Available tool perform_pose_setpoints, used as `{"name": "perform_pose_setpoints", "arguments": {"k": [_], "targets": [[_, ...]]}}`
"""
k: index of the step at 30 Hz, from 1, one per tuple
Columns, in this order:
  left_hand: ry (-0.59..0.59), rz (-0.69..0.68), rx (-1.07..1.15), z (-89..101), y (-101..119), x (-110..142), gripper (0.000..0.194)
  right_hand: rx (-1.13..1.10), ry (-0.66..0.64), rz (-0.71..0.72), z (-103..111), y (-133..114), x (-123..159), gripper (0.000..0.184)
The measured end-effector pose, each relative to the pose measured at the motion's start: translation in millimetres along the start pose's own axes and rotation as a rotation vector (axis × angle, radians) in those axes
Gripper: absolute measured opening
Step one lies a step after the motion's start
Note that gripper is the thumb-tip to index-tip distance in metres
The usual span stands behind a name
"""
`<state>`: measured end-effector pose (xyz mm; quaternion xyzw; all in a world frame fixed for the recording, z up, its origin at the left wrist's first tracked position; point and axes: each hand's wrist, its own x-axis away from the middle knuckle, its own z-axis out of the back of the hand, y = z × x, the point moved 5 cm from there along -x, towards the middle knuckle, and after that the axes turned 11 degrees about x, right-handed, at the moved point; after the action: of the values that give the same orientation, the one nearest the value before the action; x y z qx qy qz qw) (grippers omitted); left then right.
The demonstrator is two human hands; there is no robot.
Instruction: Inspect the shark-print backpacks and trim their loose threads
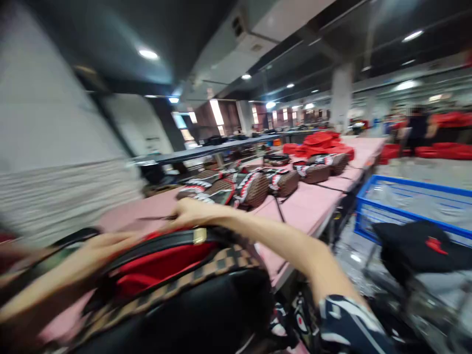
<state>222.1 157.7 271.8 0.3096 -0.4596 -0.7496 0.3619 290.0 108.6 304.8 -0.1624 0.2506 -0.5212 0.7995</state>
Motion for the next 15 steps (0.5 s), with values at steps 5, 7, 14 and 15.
{"name": "perform_pose_setpoints", "arguments": {"k": [5,7,14,15], "targets": [[0.009,0.149,0.375,55.7,-29.6,50.3,0.026,-0.037,-0.075,-0.053,17.3,25.1,19.6,0.026],[-0.002,0.156,0.457,51.9,-31.9,48.8,0.029,-0.168,-0.057,-0.135,14.9,39.7,23.5,0.023],[-0.036,0.07,0.269,54.7,-25.5,42.2,0.04,-0.33,0.03,-0.269,3.4,57.8,22.1,0.029],[0.022,0.0,0.203,59.0,-20.0,48.7,0.04,-0.336,0.035,-0.258,3.9,57.5,21.5,0.029]]}}
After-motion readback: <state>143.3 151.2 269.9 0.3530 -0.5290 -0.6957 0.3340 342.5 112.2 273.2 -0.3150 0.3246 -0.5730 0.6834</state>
